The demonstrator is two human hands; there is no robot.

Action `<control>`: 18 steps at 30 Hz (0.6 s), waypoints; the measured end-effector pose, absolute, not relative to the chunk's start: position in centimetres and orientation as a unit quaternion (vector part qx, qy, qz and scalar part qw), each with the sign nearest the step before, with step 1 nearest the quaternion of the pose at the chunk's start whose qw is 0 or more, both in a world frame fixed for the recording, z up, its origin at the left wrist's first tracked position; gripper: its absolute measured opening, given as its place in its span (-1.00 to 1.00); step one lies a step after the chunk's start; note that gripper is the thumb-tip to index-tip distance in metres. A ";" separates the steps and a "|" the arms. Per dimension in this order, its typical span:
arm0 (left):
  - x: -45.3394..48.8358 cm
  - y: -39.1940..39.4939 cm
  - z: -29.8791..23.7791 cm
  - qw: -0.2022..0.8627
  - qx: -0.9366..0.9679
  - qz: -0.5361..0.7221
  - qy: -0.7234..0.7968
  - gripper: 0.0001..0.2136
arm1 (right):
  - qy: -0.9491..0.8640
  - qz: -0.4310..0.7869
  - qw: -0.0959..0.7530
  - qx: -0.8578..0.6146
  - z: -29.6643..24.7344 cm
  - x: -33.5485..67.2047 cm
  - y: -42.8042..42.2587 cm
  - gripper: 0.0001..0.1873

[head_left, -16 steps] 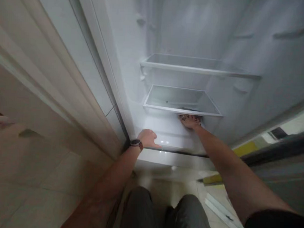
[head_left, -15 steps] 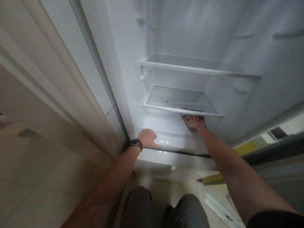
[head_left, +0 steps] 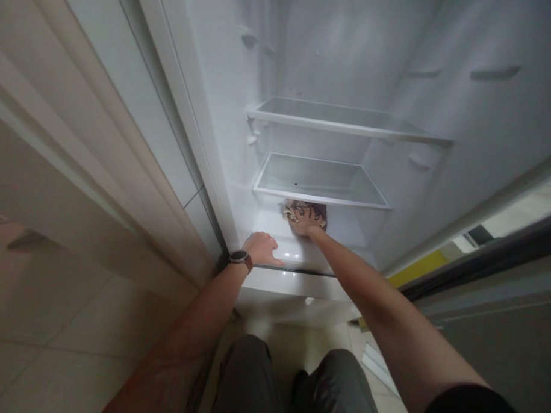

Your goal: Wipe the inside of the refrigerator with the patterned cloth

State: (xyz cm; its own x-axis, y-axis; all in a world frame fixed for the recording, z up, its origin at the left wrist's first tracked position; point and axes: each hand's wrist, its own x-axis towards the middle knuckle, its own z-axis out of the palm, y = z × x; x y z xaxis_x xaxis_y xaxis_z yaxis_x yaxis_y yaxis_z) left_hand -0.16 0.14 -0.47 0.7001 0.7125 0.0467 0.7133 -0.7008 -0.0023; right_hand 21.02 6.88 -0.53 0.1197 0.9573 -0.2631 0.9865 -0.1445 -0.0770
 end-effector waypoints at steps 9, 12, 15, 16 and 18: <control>-0.4 0.2 -0.6 0.033 -0.927 -0.031 -0.372 -0.39 | 0.774 -0.178 0.047 0.606 0.2 13.4 4.2 -0.31; -0.4 0.2 -0.5 0.037 -0.928 -0.029 -0.370 -0.39 | 0.781 -0.174 0.042 0.599 0.5 15.8 2.9 -0.32; -0.5 0.2 -0.6 0.040 -0.928 -0.024 -0.371 -0.40 | 0.760 -0.171 0.039 0.626 0.9 19.6 1.4 -0.31; -0.5 0.2 -0.6 0.041 -0.927 -0.022 -0.371 -0.40 | 0.747 -0.169 0.041 0.642 1.0 21.1 1.0 -0.30; -0.5 0.2 -0.7 0.041 -0.927 -0.021 -0.373 -0.40 | 0.709 -0.164 0.046 0.684 1.3 24.5 0.0 -0.29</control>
